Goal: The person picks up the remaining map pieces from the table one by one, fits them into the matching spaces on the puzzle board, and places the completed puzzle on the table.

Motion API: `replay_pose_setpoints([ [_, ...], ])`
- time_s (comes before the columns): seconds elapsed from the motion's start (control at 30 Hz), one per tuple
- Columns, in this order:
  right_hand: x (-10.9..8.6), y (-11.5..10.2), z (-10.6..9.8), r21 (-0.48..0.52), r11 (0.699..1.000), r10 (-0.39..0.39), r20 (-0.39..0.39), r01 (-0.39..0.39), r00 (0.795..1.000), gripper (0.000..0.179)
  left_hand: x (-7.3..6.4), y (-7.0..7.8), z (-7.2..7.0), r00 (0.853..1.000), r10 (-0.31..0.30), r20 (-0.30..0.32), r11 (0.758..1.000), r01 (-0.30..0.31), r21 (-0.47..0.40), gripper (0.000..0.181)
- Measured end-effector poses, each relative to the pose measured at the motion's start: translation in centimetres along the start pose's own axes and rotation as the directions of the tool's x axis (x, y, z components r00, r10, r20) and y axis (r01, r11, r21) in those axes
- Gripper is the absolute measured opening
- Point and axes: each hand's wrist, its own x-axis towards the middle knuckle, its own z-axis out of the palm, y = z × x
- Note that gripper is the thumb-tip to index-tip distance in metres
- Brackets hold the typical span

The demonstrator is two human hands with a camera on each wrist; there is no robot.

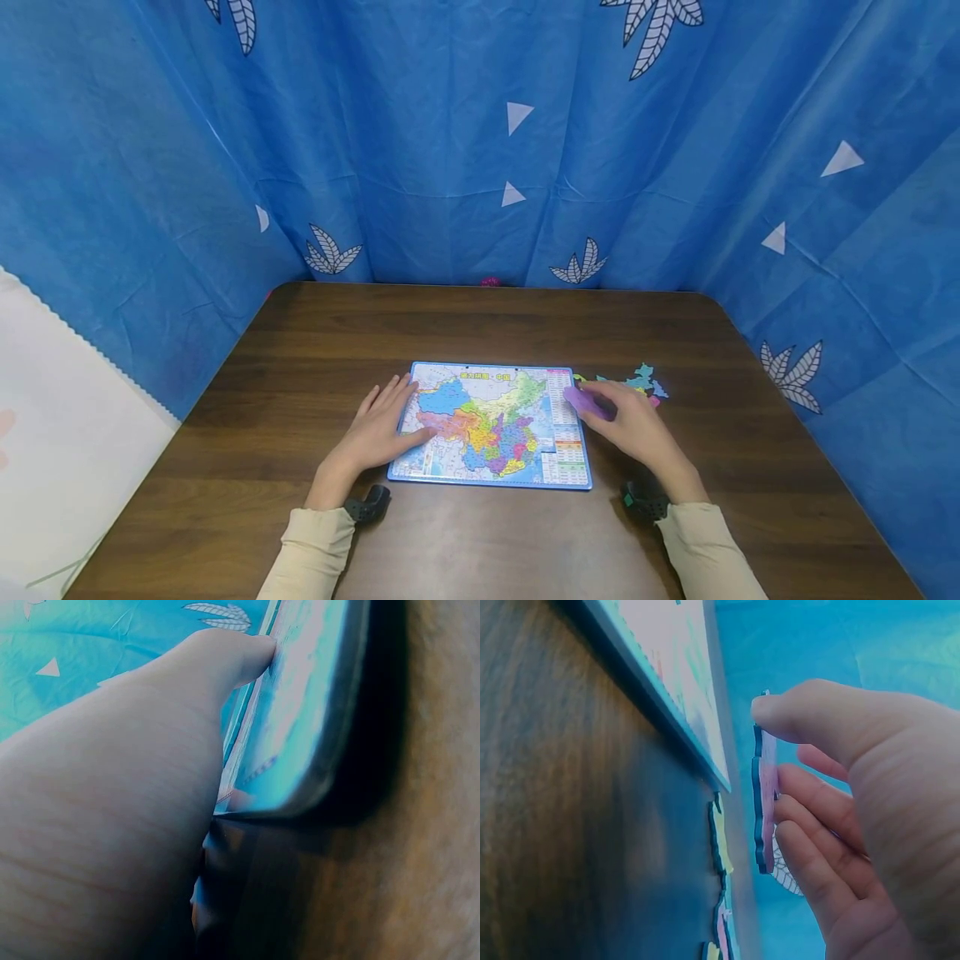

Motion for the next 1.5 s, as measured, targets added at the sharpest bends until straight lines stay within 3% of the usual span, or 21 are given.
replay_pose_setpoints([
  [1.1, 1.6, -3.4, 0.1, -0.003, 0.995, -0.1, -0.023, 0.1, 0.995, 0.049, -0.1, 0.1, -0.1, 1.0, 0.004, 0.006, 1.0, -0.004, -0.011, 0.095],
  [1.5, 2.1, -4.7, 0.8, 0.005, 0.992, -0.124, 0.013, 0.124, 0.992, 0.046, -0.1, 0.0, -0.1, 1.0, 0.006, -0.001, 1.0, -0.006, -0.009, 0.096],
])
